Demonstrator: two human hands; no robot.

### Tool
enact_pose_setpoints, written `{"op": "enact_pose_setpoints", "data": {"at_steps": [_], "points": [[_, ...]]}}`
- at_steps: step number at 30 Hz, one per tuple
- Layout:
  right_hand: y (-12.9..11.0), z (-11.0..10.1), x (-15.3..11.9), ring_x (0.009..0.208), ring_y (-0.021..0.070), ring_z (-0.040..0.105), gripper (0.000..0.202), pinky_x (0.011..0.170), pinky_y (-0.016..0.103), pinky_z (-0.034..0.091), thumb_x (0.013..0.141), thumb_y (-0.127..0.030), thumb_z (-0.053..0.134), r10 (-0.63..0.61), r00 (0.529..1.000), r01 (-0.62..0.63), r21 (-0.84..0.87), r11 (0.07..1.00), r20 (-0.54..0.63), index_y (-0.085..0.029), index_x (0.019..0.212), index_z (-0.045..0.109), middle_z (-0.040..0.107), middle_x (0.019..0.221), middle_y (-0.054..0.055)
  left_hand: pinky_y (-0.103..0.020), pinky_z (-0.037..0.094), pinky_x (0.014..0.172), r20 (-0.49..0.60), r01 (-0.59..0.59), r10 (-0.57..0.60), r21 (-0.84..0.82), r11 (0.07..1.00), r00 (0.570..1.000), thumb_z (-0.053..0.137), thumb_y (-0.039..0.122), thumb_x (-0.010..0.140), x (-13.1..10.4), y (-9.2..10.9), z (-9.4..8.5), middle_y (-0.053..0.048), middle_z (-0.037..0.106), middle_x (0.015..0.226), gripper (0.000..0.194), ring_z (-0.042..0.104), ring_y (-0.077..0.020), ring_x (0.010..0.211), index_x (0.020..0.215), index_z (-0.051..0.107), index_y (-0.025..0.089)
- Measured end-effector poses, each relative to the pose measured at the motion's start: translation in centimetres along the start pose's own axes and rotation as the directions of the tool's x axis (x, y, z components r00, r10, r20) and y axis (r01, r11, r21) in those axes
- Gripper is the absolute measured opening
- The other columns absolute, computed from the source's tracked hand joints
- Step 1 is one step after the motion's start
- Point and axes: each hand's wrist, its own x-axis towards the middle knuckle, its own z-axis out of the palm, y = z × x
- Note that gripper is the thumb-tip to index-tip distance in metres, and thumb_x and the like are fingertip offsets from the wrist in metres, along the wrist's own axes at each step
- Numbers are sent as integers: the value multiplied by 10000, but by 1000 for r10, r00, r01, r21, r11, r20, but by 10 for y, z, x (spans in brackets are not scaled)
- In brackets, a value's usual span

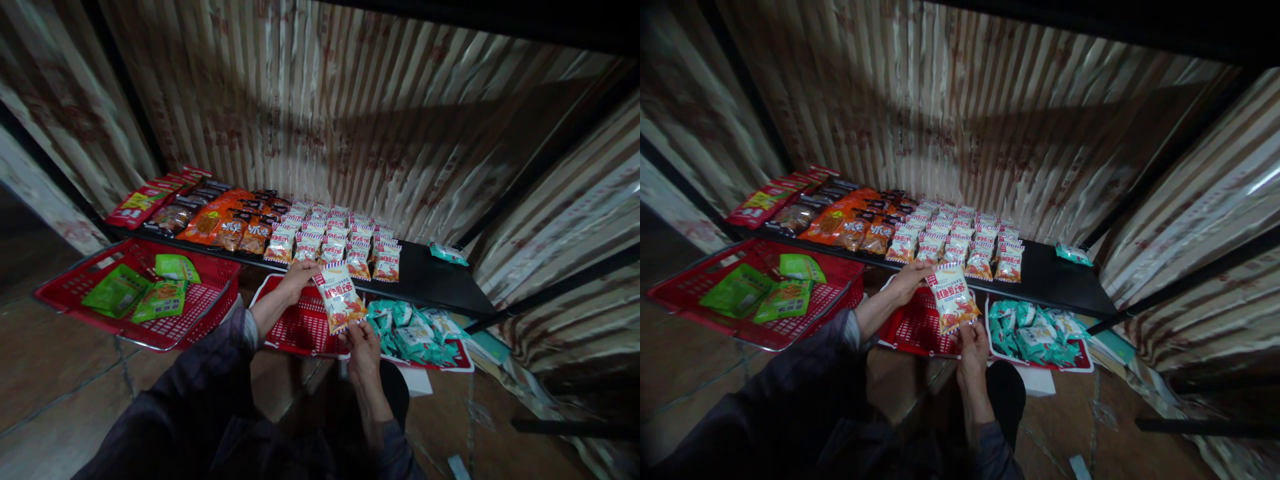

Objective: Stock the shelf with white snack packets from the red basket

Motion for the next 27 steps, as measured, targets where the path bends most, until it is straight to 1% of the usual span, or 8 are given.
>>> {"op": "enact_pose_setpoints", "data": {"at_steps": [4, 9, 12, 15, 18, 21, 24, 27], "points": [[11, -1, -1, 601, 116, 627, 390, 555, 256, 567, 591, -469, 813, 34, 999, -34, 30, 999, -6, -211, 756, 571, 654, 730, -26, -225, 502, 701, 49, 65, -62, -70, 995, 997, 785, 284, 681, -11, -10, 2, -22, 689, 741, 219, 631, -110, 684, 774, 644, 145], [29, -2, -2, 568, 119, 616, 386, 558, 273, 571, 590, -475, 816, 62, 998, -62, 25, 998, 4, -214, 737, 571, 634, 669, -33, -290, 523, 667, 82, 171, -164, -89, 981, 983, 807, 341, 686, -24, -30, 8, -71, 720, 821, 323, 671, -166, 688, 877, 627, 154], [40, -6, -2, 570, 133, 630, 387, 571, 295, 576, 599, -491, 806, 80, 997, -80, 4, 997, 5, -207, 738, 582, 645, 670, -21, -285, 528, 681, 53, 166, -162, -91, 982, 985, 817, 334, 680, -26, -39, 13, -64, 729, 838, 334, 690, -181, 749, 885, 620, 158], [50, -10, 1, 623, 160, 661, 376, 616, 324, 582, 618, -487, 791, 83, 997, -82, -27, 996, 5, -198, 757, 594, 673, 710, 7, -278, 525, 668, 13, 140, -140, -87, 986, 990, 815, 331, 680, -24, -45, 15, -49, 731, 807, 327, 693, -183, 749, 872, 616, 157], [56, -15, 6, 784, 195, 694, 439, 722, 359, 581, 613, -472, 781, 38, 999, -39, -63, 997, -22, -209, 919, 611, 710, 868, 40, -279, 522, 658, -8, 106, -107, -82, 991, 994, 819, 326, 664, -22, -49, 15, -41, 727, 772, 320, 690, -185, 726, 839, 615, 153], [53, -19, 13, 1003, 229, 669, 618, 878, 402, 544, 600, -432, 798, -31, 999, 27, -103, 994, -38, -220, 1137, 579, 693, 1104, 85, -291, 522, 656, -14, 77, -78, -74, 994, 997, 824, 333, 646, -20, -54, 14, -29, 719, 728, 332, 686, -191, 704, 837, 622, 152], [46, -20, 19, 1195, 261, 585, 711, 1025, 436, 458, 623, -415, 800, -130, 991, 134, -209, 969, 34, -206, 1255, 550, 598, 1324, 129, -312, 529, 673, -4, 59, -59, -62, 996, 998, 835, 339, 620, -17, -59, 16, -21, 712, 701, 358, 687, -202, 698, 839, 626, 149], [40, -21, 28, 1231, 280, 567, 767, 1037, 437, 450, 650, -440, 782, -163, 981, 188, -319, 929, 105, -186, 1326, 521, 567, 1372, 148, -327, 536, 699, 12, 45, -45, -55, 997, 999, 833, 340, 623, -13, -65, 23, -20, 713, 701, 355, 688, -205, 701, 836, 623, 150]]}}
